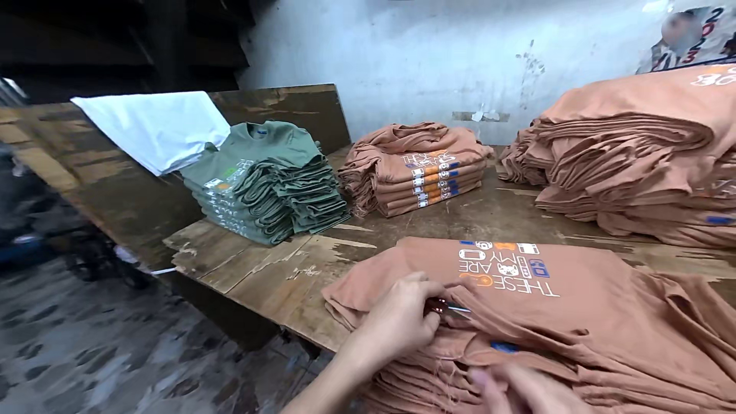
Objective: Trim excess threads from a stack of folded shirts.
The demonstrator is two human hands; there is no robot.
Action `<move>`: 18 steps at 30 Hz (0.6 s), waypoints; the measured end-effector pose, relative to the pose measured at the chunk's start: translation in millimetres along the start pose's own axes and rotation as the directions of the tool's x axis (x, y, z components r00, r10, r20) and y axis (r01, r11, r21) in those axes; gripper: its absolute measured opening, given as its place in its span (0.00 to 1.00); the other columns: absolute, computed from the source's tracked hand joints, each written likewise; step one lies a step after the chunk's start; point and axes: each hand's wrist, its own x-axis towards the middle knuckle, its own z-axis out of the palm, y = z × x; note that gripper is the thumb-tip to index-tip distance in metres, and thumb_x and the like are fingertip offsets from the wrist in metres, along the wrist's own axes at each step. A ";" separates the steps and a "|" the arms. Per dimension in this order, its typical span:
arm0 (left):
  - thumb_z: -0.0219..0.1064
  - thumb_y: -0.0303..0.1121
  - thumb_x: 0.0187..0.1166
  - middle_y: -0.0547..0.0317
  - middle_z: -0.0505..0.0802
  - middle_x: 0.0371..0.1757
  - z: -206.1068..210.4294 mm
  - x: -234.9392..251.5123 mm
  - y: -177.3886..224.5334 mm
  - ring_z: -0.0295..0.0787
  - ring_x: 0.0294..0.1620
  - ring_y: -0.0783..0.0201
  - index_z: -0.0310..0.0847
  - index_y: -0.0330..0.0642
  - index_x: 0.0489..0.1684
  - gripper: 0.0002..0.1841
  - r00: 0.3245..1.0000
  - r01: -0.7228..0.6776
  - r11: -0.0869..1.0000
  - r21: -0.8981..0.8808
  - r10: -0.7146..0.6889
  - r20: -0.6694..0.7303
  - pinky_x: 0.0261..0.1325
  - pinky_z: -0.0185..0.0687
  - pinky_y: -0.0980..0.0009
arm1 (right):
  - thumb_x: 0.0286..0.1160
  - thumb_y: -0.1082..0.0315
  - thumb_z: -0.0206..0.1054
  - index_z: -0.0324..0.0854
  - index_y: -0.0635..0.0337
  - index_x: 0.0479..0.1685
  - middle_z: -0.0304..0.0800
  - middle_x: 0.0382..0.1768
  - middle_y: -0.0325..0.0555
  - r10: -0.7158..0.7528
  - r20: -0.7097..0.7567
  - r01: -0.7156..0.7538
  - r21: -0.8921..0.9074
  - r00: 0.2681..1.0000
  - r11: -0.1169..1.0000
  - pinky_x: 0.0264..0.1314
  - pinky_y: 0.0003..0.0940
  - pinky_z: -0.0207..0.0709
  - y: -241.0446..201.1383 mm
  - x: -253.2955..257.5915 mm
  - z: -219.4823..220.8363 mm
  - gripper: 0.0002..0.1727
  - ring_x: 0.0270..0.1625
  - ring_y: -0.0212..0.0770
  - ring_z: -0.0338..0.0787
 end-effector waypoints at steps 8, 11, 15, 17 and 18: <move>0.75 0.52 0.73 0.65 0.92 0.54 -10.3 -26.7 5.5 0.87 0.59 0.68 0.91 0.59 0.59 0.19 1.000 0.022 0.997 -0.070 -0.022 0.000 0.67 0.82 0.64 | 0.67 0.64 0.78 0.98 0.52 0.31 0.85 0.39 0.45 -0.047 -0.487 0.185 0.240 0.872 0.953 0.54 0.24 0.78 0.0 13.3 55.4 0.05 0.49 0.33 0.83; 0.75 0.44 0.74 0.59 0.94 0.48 -16.2 -39.7 13.0 0.90 0.55 0.60 0.94 0.54 0.55 0.14 0.996 -0.056 0.998 -0.035 0.053 -0.076 0.66 0.82 0.57 | 0.68 0.70 0.78 0.96 0.59 0.32 0.84 0.43 0.46 0.070 -0.517 0.169 0.400 0.853 0.901 0.52 0.13 0.80 10.1 5.1 54.5 0.03 0.48 0.25 0.84; 0.75 0.39 0.71 0.68 0.93 0.41 -7.7 -38.4 24.8 0.89 0.48 0.62 0.94 0.60 0.46 0.08 0.937 -0.216 0.919 0.331 0.291 -0.195 0.54 0.86 0.58 | 0.69 0.70 0.76 0.95 0.59 0.33 0.83 0.47 0.49 0.127 -0.509 0.096 0.389 0.851 0.916 0.40 0.12 0.83 11.0 9.9 51.2 0.03 0.43 0.23 0.86; 0.75 0.33 0.70 0.65 0.93 0.41 -2.1 -32.7 38.6 0.89 0.48 0.57 0.94 0.57 0.42 0.07 0.917 -0.272 0.865 0.420 0.366 -0.159 0.52 0.85 0.56 | 0.69 0.69 0.76 0.94 0.59 0.32 0.82 0.46 0.48 0.104 -0.555 0.124 0.358 0.826 0.925 0.40 0.10 0.81 10.0 14.7 53.8 0.04 0.43 0.22 0.85; 0.73 0.28 0.68 0.64 0.94 0.40 2.2 -30.2 43.6 0.90 0.48 0.56 0.94 0.54 0.37 0.07 0.908 -0.293 0.837 0.462 0.395 -0.141 0.50 0.85 0.55 | 0.68 0.69 0.76 0.94 0.59 0.32 0.82 0.46 0.47 0.090 -0.581 0.140 0.339 0.809 0.930 0.42 0.09 0.80 9.4 16.0 55.6 0.03 0.44 0.22 0.84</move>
